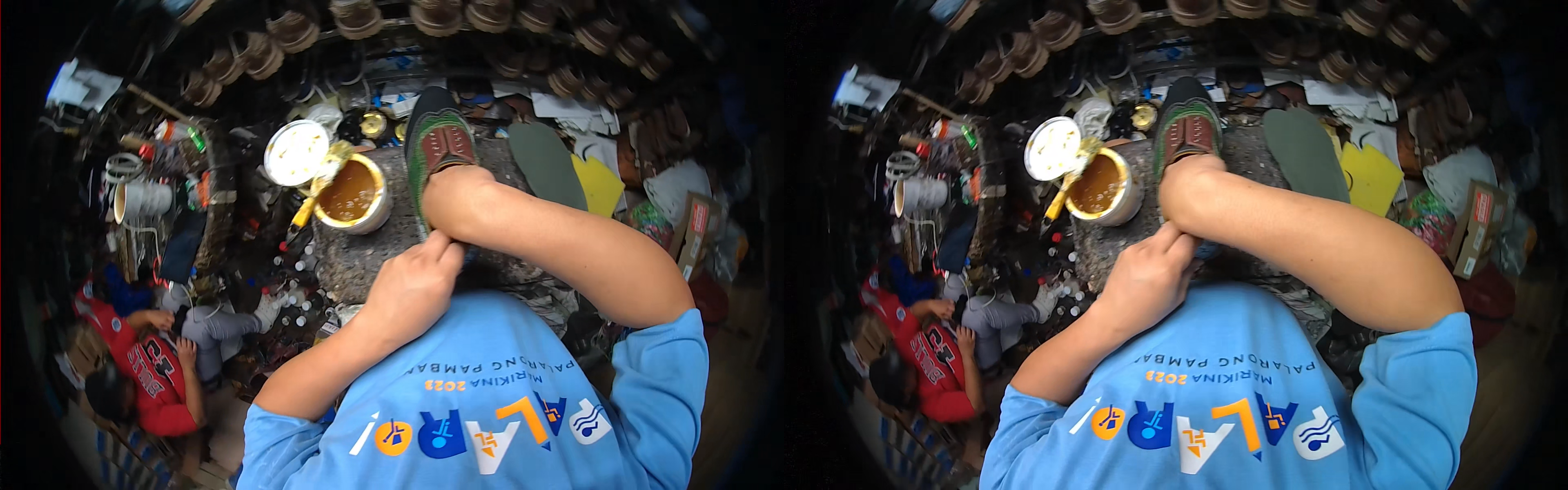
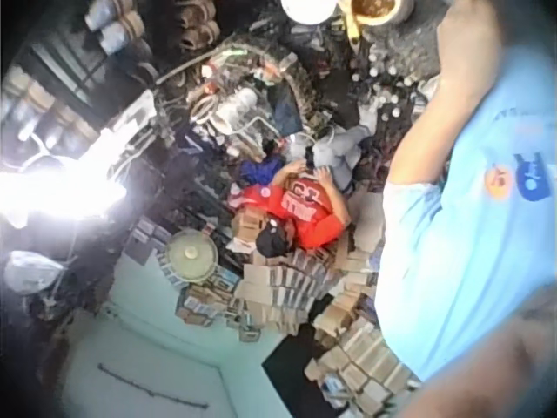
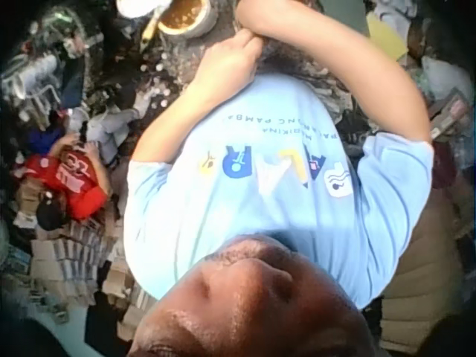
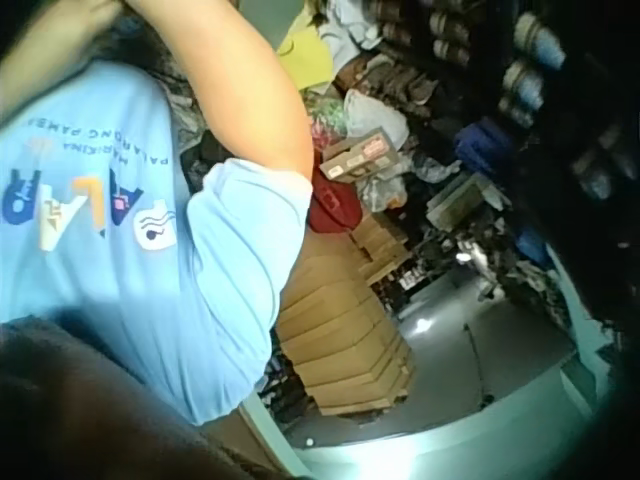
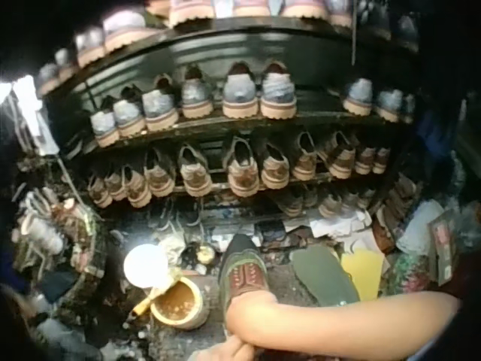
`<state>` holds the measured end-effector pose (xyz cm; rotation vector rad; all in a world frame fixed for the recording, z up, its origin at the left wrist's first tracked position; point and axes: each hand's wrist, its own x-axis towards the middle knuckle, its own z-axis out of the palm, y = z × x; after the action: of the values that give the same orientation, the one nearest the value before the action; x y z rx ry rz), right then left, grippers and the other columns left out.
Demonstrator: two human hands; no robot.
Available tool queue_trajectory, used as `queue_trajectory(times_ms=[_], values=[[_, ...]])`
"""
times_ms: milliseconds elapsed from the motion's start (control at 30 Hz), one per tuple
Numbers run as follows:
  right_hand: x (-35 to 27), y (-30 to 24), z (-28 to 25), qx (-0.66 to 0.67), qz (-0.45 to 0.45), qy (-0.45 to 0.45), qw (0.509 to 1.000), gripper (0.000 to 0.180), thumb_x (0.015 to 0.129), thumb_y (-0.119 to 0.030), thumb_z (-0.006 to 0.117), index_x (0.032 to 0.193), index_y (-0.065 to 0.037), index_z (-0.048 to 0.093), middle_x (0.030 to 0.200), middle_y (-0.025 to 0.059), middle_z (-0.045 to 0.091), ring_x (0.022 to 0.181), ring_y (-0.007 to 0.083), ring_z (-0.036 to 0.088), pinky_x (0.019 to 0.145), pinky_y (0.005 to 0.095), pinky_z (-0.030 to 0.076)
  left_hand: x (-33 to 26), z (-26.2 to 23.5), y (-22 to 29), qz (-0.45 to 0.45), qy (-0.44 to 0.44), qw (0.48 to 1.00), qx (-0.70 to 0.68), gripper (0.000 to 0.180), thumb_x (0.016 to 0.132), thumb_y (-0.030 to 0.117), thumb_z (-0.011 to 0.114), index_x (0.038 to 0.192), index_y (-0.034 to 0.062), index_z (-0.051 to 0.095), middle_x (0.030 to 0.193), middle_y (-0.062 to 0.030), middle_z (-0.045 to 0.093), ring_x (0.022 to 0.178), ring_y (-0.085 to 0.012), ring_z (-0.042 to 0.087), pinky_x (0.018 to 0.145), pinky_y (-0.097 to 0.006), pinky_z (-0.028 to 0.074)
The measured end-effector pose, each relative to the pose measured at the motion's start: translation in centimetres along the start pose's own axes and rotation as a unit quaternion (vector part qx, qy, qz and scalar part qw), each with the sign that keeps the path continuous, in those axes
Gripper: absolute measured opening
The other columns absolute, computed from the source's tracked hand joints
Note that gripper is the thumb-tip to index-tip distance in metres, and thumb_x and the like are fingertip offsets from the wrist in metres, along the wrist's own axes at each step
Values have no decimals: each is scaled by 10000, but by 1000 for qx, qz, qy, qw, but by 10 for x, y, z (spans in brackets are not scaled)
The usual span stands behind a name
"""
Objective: Applying glue to the interior of a shoe and inserting an insole.
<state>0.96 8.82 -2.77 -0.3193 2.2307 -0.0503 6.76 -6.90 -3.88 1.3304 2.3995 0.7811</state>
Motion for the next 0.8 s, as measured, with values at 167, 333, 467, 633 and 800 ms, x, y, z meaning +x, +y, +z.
queue_trajectory(times_ms=[167,333,467,633,800], values=[[28,-5,9,-19,88,-23,996,311,944,-211,710,1231,-114,779,1311,91,734,1188,249,718,920,412,588,-1,1,1,-22,4,999,-32,196,802,-20,659,978,2,575,1037,-204,616,804,-404,694,709,-490,582],[26,-3,1,74,91,-9,993,283,865,-106,691,1121,-65,806,1160,168,769,1113,324,738,890,468,589,-1,4,-3,-14,40,998,-48,194,810,21,718,943,17,577,941,-161,568,808,-386,672,674,-486,560],[21,4,-4,-29,-42,-60,997,282,845,-113,683,1087,-43,808,1129,199,766,1072,360,736,882,473,577,-2,4,-7,-3,46,998,-45,224,794,25,749,956,35,595,933,-152,579,785,-391,669,661,-488,557],[19,13,-12,-93,-160,-92,978,292,849,-104,664,1086,1,799,1139,238,754,1074,366,733,902,449,558,2,-2,-4,-12,18,999,-31,220,801,48,769,932,43,593,935,-147,602,785,-403,672,658,-485,557],[-10,23,-28,19,-218,-83,972,267,838,-90,633,1009,64,768,1093,234,758,1018,373,732,899,463,553,8,-12,0,-32,-31,999,-10,186,801,91,785,891,29,635,944,-152,650,793,-399,696,680,-493,568]])
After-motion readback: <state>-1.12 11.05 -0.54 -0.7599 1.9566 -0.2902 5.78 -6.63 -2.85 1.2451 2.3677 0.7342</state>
